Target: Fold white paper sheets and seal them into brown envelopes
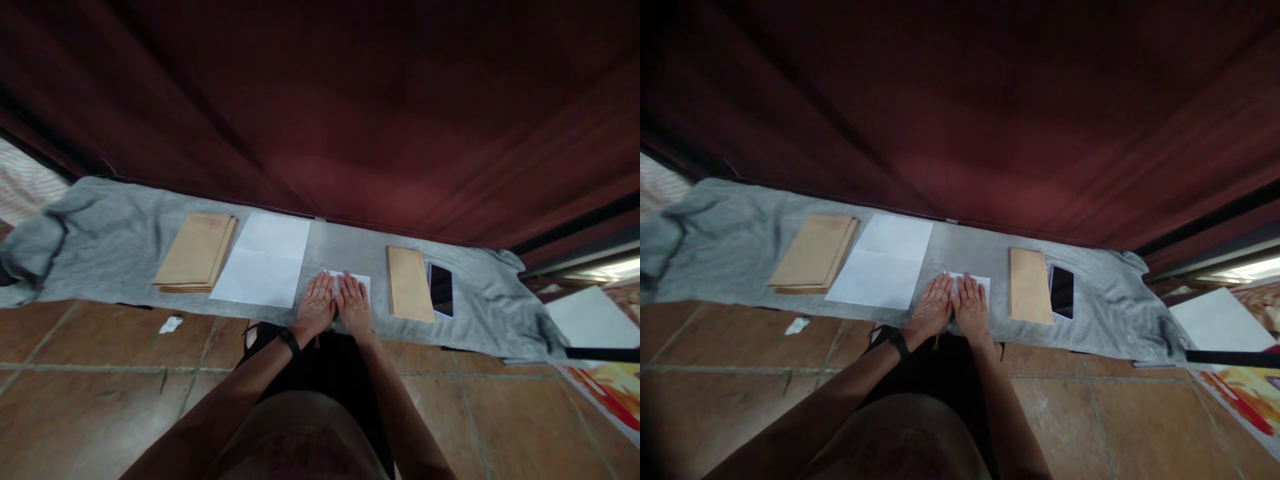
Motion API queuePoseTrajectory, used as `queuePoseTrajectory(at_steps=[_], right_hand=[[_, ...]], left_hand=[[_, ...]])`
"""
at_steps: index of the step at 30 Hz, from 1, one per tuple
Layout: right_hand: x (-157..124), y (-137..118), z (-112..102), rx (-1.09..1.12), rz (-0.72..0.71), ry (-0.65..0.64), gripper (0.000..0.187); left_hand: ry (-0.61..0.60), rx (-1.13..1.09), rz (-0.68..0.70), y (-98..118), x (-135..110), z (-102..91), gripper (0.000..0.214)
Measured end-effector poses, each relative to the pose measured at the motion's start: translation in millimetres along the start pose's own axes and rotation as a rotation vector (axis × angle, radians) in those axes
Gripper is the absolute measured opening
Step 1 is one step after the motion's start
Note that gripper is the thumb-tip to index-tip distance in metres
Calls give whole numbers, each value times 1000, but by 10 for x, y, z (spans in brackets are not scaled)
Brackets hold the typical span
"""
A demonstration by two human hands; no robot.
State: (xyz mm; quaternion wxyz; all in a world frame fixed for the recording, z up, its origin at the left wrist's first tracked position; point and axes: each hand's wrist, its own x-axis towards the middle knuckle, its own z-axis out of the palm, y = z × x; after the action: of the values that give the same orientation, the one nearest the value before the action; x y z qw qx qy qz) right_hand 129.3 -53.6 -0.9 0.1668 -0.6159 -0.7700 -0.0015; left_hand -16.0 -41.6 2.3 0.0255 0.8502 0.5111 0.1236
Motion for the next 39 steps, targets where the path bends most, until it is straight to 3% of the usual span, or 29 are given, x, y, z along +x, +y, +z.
queuePoseTrajectory(at_steps=[18,26,32,36,39], right_hand=[[-252,314,14,-147,148,145,60],[-323,372,3,-137,192,132,58],[-309,356,-17,-100,200,139,57],[-330,333,-87,-76,187,135,56],[-404,262,-152,-36,76,78,53]], left_hand=[[-3,10,-28,3,-18,-13,63],[43,-8,-27,-13,-161,-101,62],[3,-49,158,163,-384,-123,57],[-9,-52,163,206,-441,-105,58],[-23,-50,176,181,-431,-100,59]])
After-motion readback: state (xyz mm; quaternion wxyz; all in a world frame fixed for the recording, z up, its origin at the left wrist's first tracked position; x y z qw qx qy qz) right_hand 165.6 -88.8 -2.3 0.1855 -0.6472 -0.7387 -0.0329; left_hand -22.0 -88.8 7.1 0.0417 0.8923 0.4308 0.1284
